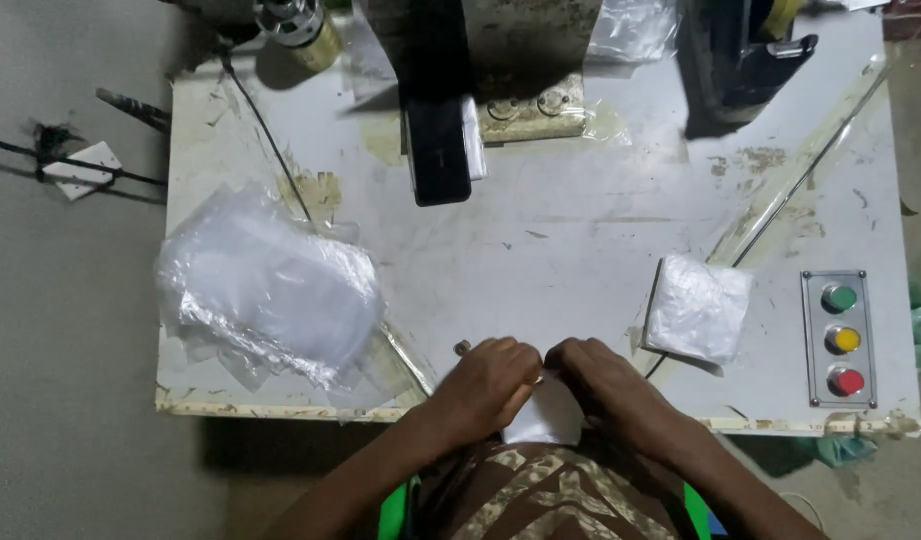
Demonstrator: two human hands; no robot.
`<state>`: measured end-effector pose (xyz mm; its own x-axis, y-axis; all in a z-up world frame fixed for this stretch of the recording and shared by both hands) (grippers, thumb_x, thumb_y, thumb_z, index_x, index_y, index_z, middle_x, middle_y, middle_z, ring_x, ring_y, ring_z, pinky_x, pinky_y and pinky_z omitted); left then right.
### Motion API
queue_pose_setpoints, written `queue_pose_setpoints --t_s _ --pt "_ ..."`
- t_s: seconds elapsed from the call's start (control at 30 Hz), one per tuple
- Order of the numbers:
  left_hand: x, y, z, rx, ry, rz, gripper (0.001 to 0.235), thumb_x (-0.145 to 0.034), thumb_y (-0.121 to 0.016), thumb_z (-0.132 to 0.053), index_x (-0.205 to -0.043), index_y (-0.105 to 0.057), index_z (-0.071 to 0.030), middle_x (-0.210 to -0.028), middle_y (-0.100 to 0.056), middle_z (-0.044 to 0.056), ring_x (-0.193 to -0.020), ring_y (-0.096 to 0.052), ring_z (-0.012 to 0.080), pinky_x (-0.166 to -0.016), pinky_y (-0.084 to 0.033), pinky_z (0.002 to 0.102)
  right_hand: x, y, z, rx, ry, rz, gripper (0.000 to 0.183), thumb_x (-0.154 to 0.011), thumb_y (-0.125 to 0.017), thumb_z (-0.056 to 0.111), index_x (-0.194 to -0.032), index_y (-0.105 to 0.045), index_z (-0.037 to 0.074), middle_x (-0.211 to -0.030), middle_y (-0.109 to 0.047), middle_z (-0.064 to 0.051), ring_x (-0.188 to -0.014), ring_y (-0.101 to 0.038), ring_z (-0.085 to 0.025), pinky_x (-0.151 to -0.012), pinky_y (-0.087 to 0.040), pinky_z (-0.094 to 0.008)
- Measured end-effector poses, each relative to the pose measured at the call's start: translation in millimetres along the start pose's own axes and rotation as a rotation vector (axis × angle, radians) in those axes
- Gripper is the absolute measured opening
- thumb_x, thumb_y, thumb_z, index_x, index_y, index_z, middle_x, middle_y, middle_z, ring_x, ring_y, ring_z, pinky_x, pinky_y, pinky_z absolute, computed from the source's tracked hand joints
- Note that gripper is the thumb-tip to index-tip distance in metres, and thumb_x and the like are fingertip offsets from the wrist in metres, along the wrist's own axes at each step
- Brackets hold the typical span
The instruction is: Folding individual plastic bags into squares and stacking them at a workstation.
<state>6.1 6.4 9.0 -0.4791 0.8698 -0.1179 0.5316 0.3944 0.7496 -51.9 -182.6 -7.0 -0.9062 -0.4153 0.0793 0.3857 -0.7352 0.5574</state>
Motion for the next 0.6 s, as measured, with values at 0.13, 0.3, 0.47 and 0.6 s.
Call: queue_pose_setpoints --t_s 0.13,0.3,0.47,0.6 --pt "12 0 6 -0.116 0.045 0.021 0.028 -0.096 -0.075 -0.014 -0.118 -0.060 -0.006 -0.091 -0.066 0.012 -0.078 -0.063 0.0316 -0.066 -0.046 0.043 -5 13 7 0.101 0.083 0.169 0.036 -0.084 -0.065 0.013 -0.119 -0.057 0.013 -0.108 -0.067 -0.007 -0.091 -0.060 -0.029 -0.078 -0.048 -0.040" --pt "-9 15 -15 -0.412 -0.128 -0.271 0.029 -0.102 -0.063 -0.019 -0.126 -0.064 -0.002 -0.124 -0.068 0.016 -0.113 -0.064 0.0325 -0.094 -0.050 0.043 -20 34 1 0.302 0.246 -0.282 0.032 -0.087 -0.060 -0.005 -0.114 -0.068 0.010 -0.111 -0.074 -0.010 -0.111 -0.064 -0.034 -0.089 -0.048 -0.044" --pt "7 -59 5 -0.228 -0.228 -0.070 0.046 -0.105 -0.050 -0.036 -0.079 -0.066 -0.002 -0.079 -0.064 0.017 -0.085 -0.065 0.0345 -0.092 -0.048 0.049 -36 61 34 -0.222 0.000 -0.421 0.031 -0.091 -0.060 -0.010 -0.109 -0.076 0.010 -0.116 -0.077 -0.007 -0.110 -0.074 -0.031 -0.092 -0.055 -0.042" --pt "0 -50 -1 -0.140 -0.275 -0.096 0.038 -0.106 -0.049 -0.037 -0.107 -0.059 -0.001 -0.104 -0.060 0.019 -0.104 -0.058 0.0380 -0.099 -0.041 0.047 -66 45 4 -0.574 -0.100 -0.170 0.026 -0.097 -0.058 0.003 -0.122 -0.069 0.004 -0.117 -0.074 -0.018 -0.107 -0.067 -0.028 -0.096 -0.052 -0.050"
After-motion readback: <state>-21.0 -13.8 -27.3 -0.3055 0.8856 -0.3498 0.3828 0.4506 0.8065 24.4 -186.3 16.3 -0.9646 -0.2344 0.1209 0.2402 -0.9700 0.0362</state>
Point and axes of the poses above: each hand's wrist, its own x-axis away from the middle knuckle, its own y-axis out of the back of the hand, z = x × y, the point moved 3 cm from there along -x, towards the middle knuckle
